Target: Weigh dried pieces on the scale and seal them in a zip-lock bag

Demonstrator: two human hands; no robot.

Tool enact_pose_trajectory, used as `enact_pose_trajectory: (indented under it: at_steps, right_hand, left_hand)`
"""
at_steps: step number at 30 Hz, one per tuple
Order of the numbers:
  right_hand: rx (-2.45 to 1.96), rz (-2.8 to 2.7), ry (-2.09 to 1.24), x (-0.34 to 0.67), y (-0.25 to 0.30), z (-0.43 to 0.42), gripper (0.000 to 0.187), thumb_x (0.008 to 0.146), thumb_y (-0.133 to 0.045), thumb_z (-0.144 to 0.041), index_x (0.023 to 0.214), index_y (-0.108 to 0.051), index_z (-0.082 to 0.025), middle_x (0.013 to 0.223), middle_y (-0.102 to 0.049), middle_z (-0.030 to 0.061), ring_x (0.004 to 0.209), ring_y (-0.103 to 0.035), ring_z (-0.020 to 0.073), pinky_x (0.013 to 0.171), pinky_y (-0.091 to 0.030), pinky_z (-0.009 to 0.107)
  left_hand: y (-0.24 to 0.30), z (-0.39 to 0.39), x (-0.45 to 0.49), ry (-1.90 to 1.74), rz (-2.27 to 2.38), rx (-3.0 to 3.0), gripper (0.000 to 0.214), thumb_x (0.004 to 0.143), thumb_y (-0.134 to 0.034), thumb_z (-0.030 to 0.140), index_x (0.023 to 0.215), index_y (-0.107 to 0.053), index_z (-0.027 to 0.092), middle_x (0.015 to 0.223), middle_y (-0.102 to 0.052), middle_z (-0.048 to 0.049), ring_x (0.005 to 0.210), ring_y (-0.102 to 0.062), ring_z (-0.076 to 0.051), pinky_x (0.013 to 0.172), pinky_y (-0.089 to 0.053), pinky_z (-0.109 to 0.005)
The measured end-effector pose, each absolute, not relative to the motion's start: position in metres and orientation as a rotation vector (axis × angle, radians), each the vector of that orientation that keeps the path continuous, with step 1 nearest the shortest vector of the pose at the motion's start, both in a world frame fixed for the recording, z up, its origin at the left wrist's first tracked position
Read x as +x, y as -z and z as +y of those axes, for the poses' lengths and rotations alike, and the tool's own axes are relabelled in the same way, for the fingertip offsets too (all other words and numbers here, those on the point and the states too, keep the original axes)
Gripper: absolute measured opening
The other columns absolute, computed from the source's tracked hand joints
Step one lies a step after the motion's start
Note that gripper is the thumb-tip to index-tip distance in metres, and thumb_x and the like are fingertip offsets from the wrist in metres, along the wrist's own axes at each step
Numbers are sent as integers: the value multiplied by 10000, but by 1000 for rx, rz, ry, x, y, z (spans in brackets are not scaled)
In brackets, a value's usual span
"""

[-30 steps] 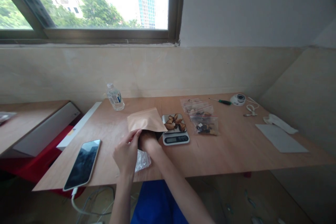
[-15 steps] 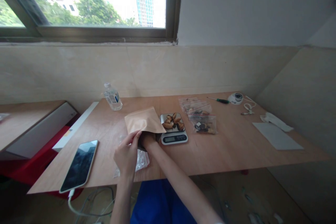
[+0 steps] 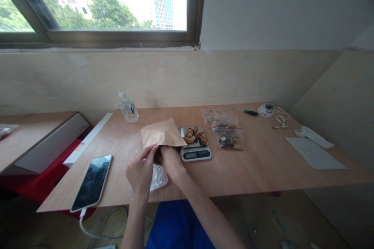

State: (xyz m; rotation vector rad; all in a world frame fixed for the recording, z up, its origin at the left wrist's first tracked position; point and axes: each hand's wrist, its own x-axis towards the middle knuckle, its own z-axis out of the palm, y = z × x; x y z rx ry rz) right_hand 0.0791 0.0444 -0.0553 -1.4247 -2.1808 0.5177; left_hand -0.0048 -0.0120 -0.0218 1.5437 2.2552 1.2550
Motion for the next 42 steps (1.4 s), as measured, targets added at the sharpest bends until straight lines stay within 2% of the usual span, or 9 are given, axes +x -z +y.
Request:
enact_pose_trajectory:
  at_steps: [2,4,10,13,20,28,33,36,42]
  right_hand:
    - [-1503,-2176,-521,89,35,22,216,885,-458,-154,978,-639,-80,927,-665,174,929,-629,267,807,-486,345]
    - [-1501,-2152,-476,101,15,2,189,865,-504,-167,959,-640,-75,971,-640,171,962,-604,260,813,-481,333]
    - [-1261,-2009,-643,156,-15,-18,83,842,-580,-233,862,-636,-176,908,-624,35,877,-597,155,790,-457,259]
    - [-1306,-1996,-577,190,-7,-6,83,846,-571,-230,861,-633,-176,920,-615,34,897,-590,159,818,-438,277]
    - [-1445,-2046,-467,232,42,32,69,832,-583,-220,844,-629,-170,879,-622,37,830,-604,163,742,-446,265]
    - [-1625,-2186,85,222,70,54,85,827,-591,-230,882,-630,-179,889,-619,80,846,-597,225,737,-414,336]
    - [-1593,-2163,70,224,71,50,199,823,-606,-246,1014,-609,-189,931,-617,68,888,-599,231,745,-427,336]
    - [-1567,-2114,19,226,72,43,204,837,-584,-242,1032,-602,-185,944,-606,65,878,-596,219,752,-441,335]
    - [-1489,-2098,-54,227,82,35,262,843,-561,-216,1099,-606,-248,932,-566,49,867,-581,203,744,-452,317]
  left_hand:
    - [22,-10,-8,-1260,2243,1546,214,798,-575,456,916,-719,349,764,-733,31,745,-675,-189,575,-417,-230]
    - [21,-8,-11,-1256,2244,1547,229,802,-561,472,925,-714,354,770,-731,31,738,-674,-185,577,-417,-230]
    - [15,-4,-20,-1295,2272,1529,256,798,-549,500,916,-715,344,778,-727,20,742,-671,-186,595,-419,-231]
    - [12,-4,-24,-1306,2309,1505,274,787,-557,512,911,-722,330,748,-718,9,744,-669,-191,614,-424,-236]
    - [10,-2,-24,-1315,2324,1529,280,792,-551,510,913,-723,325,741,-716,-1,731,-662,-192,609,-417,-242]
    - [8,1,-25,-1327,2336,1541,284,785,-553,522,897,-725,325,681,-696,-2,688,-655,-196,578,-398,-250]
    - [7,1,-26,-1325,2362,1515,292,779,-559,531,905,-723,326,710,-707,1,714,-662,-202,568,-387,-254]
    - [4,5,-23,-1354,2348,1530,294,787,-553,524,908,-720,314,755,-713,-2,745,-661,-204,590,-398,-263]
    - [-1,31,-14,-1717,2035,1678,298,847,-492,390,991,-669,198,968,-673,-57,904,-612,-194,807,-444,-297]
